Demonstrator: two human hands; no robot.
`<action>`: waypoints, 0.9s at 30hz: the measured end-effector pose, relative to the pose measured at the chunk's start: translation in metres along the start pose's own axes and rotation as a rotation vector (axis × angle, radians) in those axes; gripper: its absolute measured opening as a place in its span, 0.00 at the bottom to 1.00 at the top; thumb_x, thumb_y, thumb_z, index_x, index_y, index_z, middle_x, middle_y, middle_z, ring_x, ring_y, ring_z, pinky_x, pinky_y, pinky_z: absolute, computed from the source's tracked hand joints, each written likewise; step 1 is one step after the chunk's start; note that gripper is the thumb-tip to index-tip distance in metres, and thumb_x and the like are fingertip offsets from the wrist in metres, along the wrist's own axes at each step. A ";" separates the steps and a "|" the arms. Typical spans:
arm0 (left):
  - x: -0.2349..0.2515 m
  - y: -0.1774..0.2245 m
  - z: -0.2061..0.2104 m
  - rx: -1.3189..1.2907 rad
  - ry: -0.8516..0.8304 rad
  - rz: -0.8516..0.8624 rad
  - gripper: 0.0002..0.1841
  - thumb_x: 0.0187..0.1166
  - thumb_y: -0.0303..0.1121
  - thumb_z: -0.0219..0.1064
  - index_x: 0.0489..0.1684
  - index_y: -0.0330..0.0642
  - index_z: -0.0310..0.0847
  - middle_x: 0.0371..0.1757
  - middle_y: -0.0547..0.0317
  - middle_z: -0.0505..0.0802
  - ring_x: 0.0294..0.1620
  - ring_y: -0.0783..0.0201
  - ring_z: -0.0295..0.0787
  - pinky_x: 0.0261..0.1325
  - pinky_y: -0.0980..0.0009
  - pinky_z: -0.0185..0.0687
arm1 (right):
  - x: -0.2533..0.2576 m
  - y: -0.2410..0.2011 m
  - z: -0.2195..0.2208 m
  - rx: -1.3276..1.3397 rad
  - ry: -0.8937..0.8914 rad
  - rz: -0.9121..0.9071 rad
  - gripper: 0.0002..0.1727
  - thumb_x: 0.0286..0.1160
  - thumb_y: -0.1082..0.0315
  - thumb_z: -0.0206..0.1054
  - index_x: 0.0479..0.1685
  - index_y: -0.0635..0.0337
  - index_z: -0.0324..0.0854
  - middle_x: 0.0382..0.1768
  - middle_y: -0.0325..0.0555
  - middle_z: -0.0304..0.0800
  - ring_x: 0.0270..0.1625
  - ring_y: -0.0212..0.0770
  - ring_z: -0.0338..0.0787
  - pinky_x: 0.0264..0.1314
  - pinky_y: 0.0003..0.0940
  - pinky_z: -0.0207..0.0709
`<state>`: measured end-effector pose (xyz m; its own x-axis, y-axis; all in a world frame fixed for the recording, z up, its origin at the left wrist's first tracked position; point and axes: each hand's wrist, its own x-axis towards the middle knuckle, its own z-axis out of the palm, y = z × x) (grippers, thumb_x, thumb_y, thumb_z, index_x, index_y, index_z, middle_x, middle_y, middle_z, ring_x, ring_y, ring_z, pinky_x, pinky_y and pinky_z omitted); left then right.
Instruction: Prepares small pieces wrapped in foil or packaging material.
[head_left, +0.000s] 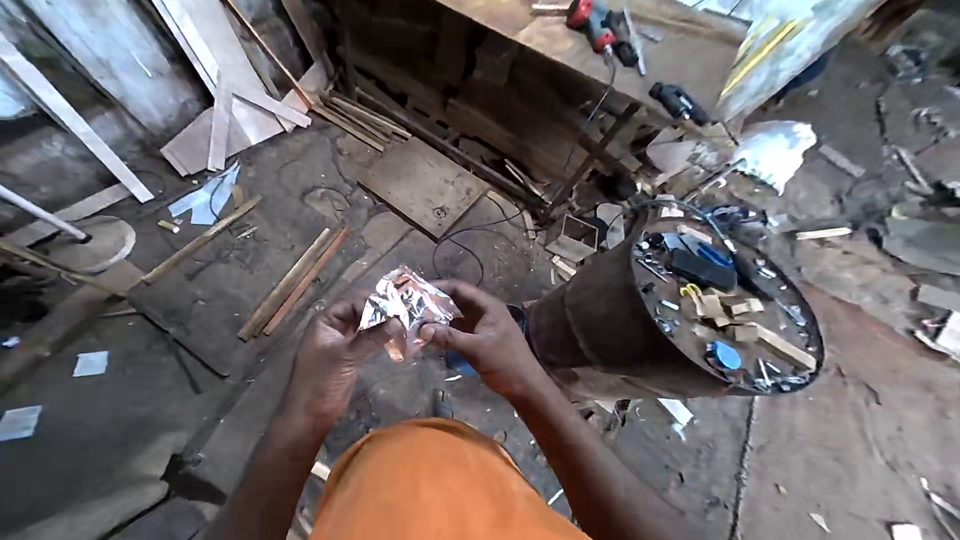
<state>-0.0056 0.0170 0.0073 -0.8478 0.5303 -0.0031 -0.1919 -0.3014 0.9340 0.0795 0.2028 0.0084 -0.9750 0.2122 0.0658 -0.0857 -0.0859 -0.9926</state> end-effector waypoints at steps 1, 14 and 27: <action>0.000 -0.001 0.001 -0.030 0.021 -0.032 0.11 0.70 0.18 0.74 0.45 0.42 0.90 0.47 0.58 0.95 0.48 0.67 0.92 0.56 0.67 0.91 | -0.001 0.003 0.002 0.039 0.036 0.000 0.18 0.68 0.75 0.76 0.58 0.65 0.84 0.47 0.50 0.93 0.46 0.39 0.93 0.52 0.37 0.91; 0.003 0.043 -0.002 1.040 -0.104 0.433 0.33 0.74 0.57 0.74 0.77 0.52 0.79 0.79 0.62 0.80 0.80 0.60 0.75 0.78 0.55 0.78 | -0.006 -0.011 -0.006 -0.222 0.074 -0.150 0.04 0.74 0.72 0.72 0.41 0.64 0.90 0.39 0.44 0.92 0.37 0.35 0.91 0.44 0.32 0.90; 0.011 0.038 0.020 0.975 -0.187 0.461 0.07 0.78 0.42 0.73 0.44 0.56 0.96 0.52 0.71 0.94 0.55 0.72 0.90 0.59 0.67 0.89 | -0.018 -0.012 -0.002 -0.509 0.119 -0.333 0.03 0.72 0.71 0.73 0.39 0.58 0.90 0.38 0.39 0.89 0.42 0.32 0.89 0.46 0.30 0.88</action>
<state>-0.0125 0.0278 0.0497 -0.6337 0.6642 0.3965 0.6681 0.2115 0.7134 0.0988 0.2016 0.0188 -0.8806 0.2577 0.3977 -0.2442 0.4726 -0.8468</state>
